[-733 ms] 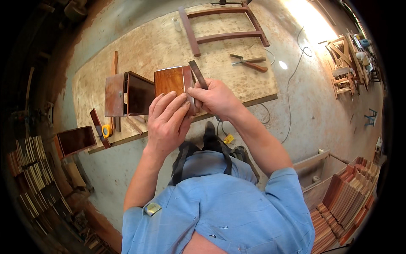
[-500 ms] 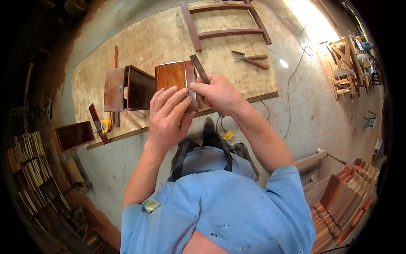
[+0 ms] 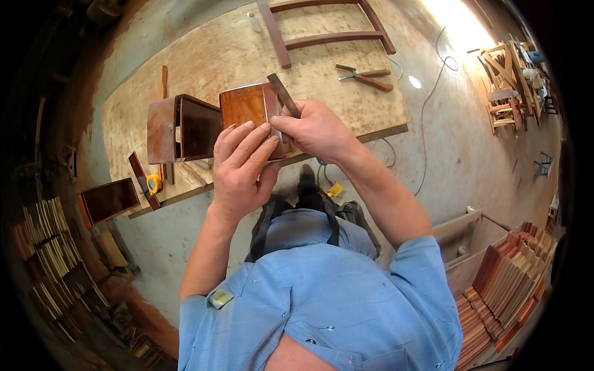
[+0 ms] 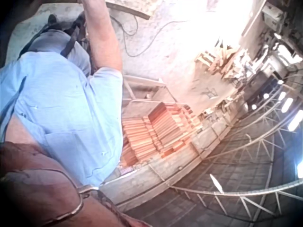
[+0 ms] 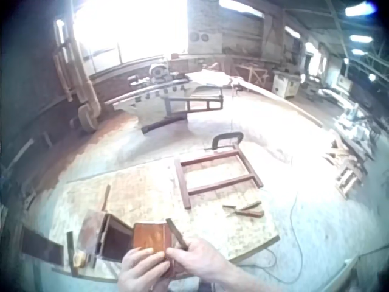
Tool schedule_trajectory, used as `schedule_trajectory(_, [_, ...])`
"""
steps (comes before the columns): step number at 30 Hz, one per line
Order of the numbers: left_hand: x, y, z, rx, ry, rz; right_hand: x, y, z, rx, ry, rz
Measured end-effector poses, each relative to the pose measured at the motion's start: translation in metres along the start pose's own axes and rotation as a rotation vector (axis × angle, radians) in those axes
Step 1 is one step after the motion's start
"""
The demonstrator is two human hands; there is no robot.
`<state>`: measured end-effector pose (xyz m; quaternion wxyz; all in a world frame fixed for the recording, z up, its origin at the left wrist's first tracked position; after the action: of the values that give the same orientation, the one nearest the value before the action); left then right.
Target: The person assembles a small wooden box by inserting thin wooden strips into grooves on the sides. They use a metal chisel to tap and align the pieces, then fit a curved wooden panel into the frame. The person repeatedly checks alignment and adjusts the components on a workbench.
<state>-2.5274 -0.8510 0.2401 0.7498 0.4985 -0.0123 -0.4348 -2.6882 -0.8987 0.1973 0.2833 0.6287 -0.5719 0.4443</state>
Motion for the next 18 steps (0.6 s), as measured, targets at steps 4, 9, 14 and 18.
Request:
schedule_trajectory(4, [0.0, -0.004, -0.001, 0.013, -0.013, 0.056, -0.003, 0.002, 0.001, -0.004, 0.016, -0.028])
schedule_trajectory(9, [0.002, -0.008, -0.003, -0.019, -0.03, 0.075, -0.007, 0.006, 0.004, 0.005, 0.021, -0.099])
schedule_trajectory(14, [0.002, -0.006, -0.003, -0.036, -0.023, 0.077, -0.013, 0.004, 0.007, -0.018, 0.02, -0.078])
schedule_trajectory(18, [0.004, -0.004, -0.005, -0.065, -0.038, 0.065, -0.006, 0.0, 0.004, -0.066, 0.009, -0.118])
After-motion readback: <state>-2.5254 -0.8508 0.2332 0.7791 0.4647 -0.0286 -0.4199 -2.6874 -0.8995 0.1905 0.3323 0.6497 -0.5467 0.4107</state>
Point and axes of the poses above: each hand's wrist, its own z-axis towards the middle knuckle, its own y-axis out of the back of the hand, x = y × z, the point moved 4 cm from there along z, towards the middle knuckle, and after that the axes turned 2 degrees about -x, right-handed, at the moved point
